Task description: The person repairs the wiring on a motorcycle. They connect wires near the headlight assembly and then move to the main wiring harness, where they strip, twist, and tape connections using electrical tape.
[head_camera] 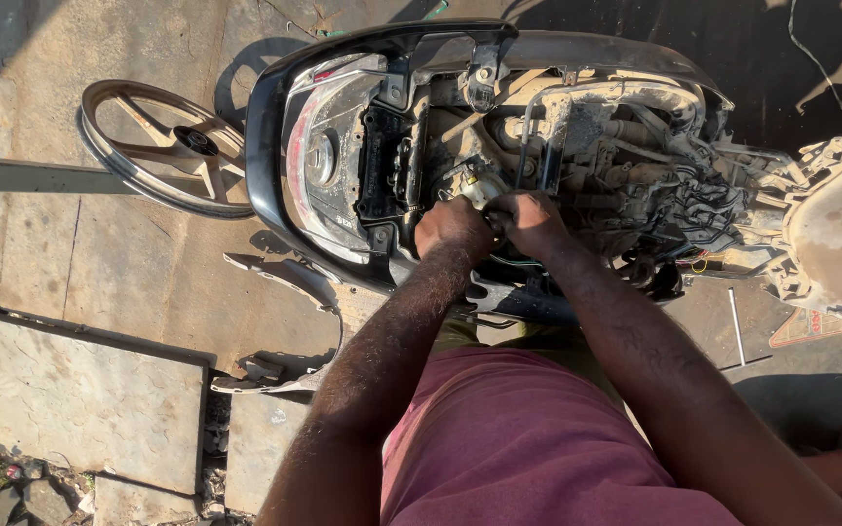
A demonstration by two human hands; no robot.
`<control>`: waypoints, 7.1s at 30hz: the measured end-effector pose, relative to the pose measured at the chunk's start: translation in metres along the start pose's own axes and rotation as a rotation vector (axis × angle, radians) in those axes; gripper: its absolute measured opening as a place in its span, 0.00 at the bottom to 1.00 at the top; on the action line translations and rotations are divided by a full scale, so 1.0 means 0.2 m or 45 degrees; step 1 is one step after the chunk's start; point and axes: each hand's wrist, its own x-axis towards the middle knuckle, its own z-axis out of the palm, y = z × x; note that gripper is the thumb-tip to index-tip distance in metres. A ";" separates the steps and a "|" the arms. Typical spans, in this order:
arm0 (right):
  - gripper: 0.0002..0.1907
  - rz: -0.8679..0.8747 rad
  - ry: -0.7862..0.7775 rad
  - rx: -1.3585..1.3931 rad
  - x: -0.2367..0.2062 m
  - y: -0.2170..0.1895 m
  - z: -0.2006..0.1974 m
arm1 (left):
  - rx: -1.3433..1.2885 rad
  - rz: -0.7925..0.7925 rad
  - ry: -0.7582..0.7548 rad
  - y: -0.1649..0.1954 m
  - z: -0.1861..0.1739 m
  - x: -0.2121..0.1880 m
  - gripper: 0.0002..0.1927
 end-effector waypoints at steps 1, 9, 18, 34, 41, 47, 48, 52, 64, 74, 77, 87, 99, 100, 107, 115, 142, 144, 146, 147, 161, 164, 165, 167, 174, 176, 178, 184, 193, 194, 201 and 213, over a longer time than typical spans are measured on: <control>0.14 -0.009 -0.006 0.078 -0.01 0.01 0.02 | 0.040 -0.015 -0.019 0.00 -0.02 0.00 0.25; 0.07 -0.188 0.053 -0.136 -0.02 -0.02 0.04 | 0.381 0.246 0.239 -0.05 -0.06 0.05 0.20; 0.09 -0.347 0.101 -0.440 -0.12 -0.11 0.06 | 0.654 0.394 0.141 0.09 -0.25 0.26 0.15; 0.20 -0.268 0.063 -0.530 -0.21 -0.32 0.02 | -0.657 0.516 0.583 -0.20 0.01 0.29 0.14; 0.29 -0.045 -0.026 -0.410 -0.12 -0.33 -0.02 | -0.908 0.146 0.094 -0.33 0.19 0.11 0.16; 0.36 0.074 -0.096 -0.382 -0.04 -0.41 -0.09 | -0.436 0.016 0.098 -0.21 0.17 0.07 0.15; 0.34 0.129 -0.115 -0.423 -0.04 -0.42 -0.10 | -0.317 0.008 0.139 -0.19 0.17 0.07 0.14; 0.28 0.122 -0.029 -0.480 -0.04 -0.46 -0.11 | -0.094 0.017 0.260 -0.17 0.18 0.07 0.15; 0.28 0.046 -0.065 -0.634 0.02 -0.38 -0.08 | 0.049 0.220 0.459 -0.23 0.37 0.15 0.20; 0.19 -0.160 -0.160 -0.868 0.03 -0.33 -0.18 | 0.057 0.349 0.658 -0.25 0.42 0.14 0.20; 0.16 0.041 -0.288 -0.710 0.04 -0.29 -0.18 | 0.064 0.345 0.617 -0.25 0.40 0.13 0.21; 0.17 0.601 -0.496 -0.027 0.05 -0.15 -0.11 | -0.012 0.167 0.475 -0.20 0.34 0.12 0.23; 0.15 0.030 -0.098 -0.270 -0.01 -0.02 0.01 | 0.019 0.106 0.286 -0.16 0.16 0.12 0.23; 0.15 0.009 -0.095 -0.290 -0.01 0.00 0.01 | 0.048 0.135 0.293 -0.16 0.12 0.11 0.22; 0.13 -0.323 0.009 -0.501 -0.08 -0.03 0.09 | 0.223 0.192 0.254 -0.13 -0.14 0.07 0.38; 0.18 -0.430 -0.034 -0.589 -0.19 -0.20 0.07 | 0.212 0.289 0.146 0.11 -0.16 0.39 0.45; 0.17 -0.224 -0.173 -0.589 0.01 -0.16 -0.04 | 0.260 0.796 0.819 -0.37 0.31 0.25 0.27; 0.21 -0.124 -0.091 -0.354 -0.02 -0.10 -0.02 | -0.015 0.555 0.628 -0.34 0.29 0.21 0.22; 0.23 0.034 -0.154 -0.064 -0.03 -0.06 0.00 | -0.476 0.138 0.200 -0.31 0.27 0.20 0.14; 0.21 0.137 -0.255 0.111 -0.02 -0.05 0.02 | -0.650 0.051 0.098 -0.30 0.26 0.20 0.13; 0.25 0.377 -0.374 0.166 0.05 -0.10 -0.01 | -2.015 -0.410 -0.399 -0.24 0.44 0.50 0.08; 0.24 0.424 -0.537 0.019 0.13 -0.19 -0.01 | -2.055 -0.509 -0.332 -0.21 0.44 0.51 0.13; 0.29 0.370 -0.577 -0.119 0.16 -0.22 -0.01 | -1.475 -0.341 -0.298 -0.19 0.43 0.51 0.13; 0.25 0.346 -0.734 -0.423 0.20 -0.27 -0.01 | -0.309 -0.027 -0.207 -0.17 0.42 0.49 0.13; 0.15 0.430 -0.909 -0.739 0.21 -0.41 -0.04 | -1.372 -0.592 -0.071 -0.11 0.33 0.35 0.17; 0.15 0.365 -0.862 -0.799 0.16 -0.47 -0.06 | -1.245 -0.527 -0.128 -0.11 0.31 0.36 0.16; 0.14 0.174 -0.725 -0.853 0.10 -0.54 -0.09 | -1.103 -0.457 -0.174 -0.11 0.31 0.40 0.16; 0.06 -0.309 -0.330 -0.354 -0.03 -0.85 -0.40 | -0.614 -0.211 -0.186 -0.13 0.40 0.50 0.13; 0.10 -0.243 -0.035 -0.083 -0.49 -0.61 -0.83 | -1.580 -0.447 -0.183 -0.19 0.35 0.48 0.10; 0.13 -0.021 -0.121 -0.042 -0.59 -0.49 -0.78 | -1.407 -0.366 -0.157 -0.19 0.31 0.48 0.13; 0.28 0.929 0.207 0.178 -1.49 0.29 -0.40 | 0.006 -0.238 0.262 -0.11 0.20 0.33 0.20; 0.16 1.278 1.014 0.313 -2.17 0.74 -1.02 | 0.412 -0.231 0.561 0.02 0.28 0.44 0.30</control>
